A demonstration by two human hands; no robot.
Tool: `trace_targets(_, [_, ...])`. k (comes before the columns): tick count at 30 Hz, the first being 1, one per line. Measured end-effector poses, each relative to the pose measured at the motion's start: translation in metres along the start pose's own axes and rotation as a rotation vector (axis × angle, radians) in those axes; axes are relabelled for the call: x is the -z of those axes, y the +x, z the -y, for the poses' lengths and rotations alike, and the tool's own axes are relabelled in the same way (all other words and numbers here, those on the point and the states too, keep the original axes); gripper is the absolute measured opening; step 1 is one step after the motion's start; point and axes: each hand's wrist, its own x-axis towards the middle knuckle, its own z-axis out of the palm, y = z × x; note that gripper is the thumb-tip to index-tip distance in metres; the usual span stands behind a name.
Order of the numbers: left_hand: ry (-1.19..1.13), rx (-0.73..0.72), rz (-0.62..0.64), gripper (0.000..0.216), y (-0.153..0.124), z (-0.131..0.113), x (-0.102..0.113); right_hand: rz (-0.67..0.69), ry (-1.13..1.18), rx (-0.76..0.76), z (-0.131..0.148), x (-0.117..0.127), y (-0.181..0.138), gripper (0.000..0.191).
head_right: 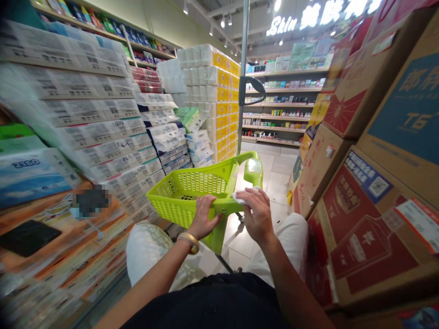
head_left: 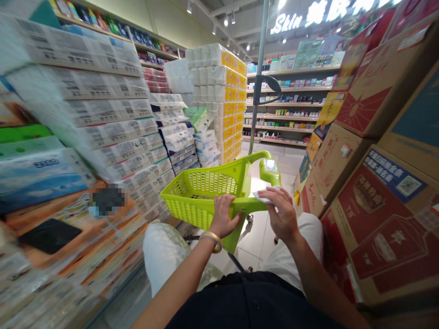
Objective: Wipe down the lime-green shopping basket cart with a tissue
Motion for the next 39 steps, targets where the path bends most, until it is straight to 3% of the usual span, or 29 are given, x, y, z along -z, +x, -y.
trace_targets(2, [-0.005,0.008,0.000,0.041,0.000,-0.001,-0.001,-0.162,0.087,-0.171,-0.010,0.004,0.004,0.023])
trace_targets(4, [-0.009,0.017,-0.003,0.041,0.000,-0.001,-0.001,-0.235,0.126,-0.246,-0.013,0.005,0.005,0.025])
trace_targets(11, [0.002,-0.002,-0.012,0.041,-0.001,-0.001,-0.001,0.082,-0.130,0.156,0.013,-0.011,-0.009,0.025])
trace_targets(13, [0.006,0.002,-0.004,0.041,-0.001,-0.001,0.000,0.045,-0.113,0.140,0.006,-0.007,-0.007,0.023])
trace_targets(18, [0.004,0.027,0.004,0.041,0.000,-0.003,-0.001,-0.207,0.037,-0.094,-0.016,0.003,0.000,0.021])
trace_targets(20, [0.002,0.025,-0.003,0.040,0.000,-0.003,-0.001,-0.161,0.005,-0.026,-0.010,0.001,-0.003,0.020])
trace_targets(24, [0.017,0.003,-0.009,0.039,-0.001,-0.001,0.001,0.058,-0.097,0.203,0.007,-0.007,-0.009,0.022])
trace_targets(26, [0.024,-0.003,-0.007,0.039,-0.002,-0.001,0.001,0.024,-0.083,0.180,0.005,-0.005,-0.008,0.022])
trace_targets(30, [0.033,0.001,-0.012,0.040,-0.002,-0.002,0.000,-0.222,0.026,-0.013,-0.010,0.004,-0.003,0.020])
trace_targets(35, [0.032,0.003,-0.029,0.039,-0.002,-0.003,0.000,-0.072,-0.076,0.132,-0.005,0.003,-0.003,0.018])
trace_targets(39, [0.030,-0.003,-0.018,0.040,-0.002,-0.003,0.002,-0.108,-0.085,0.098,-0.001,0.005,0.003,0.023])
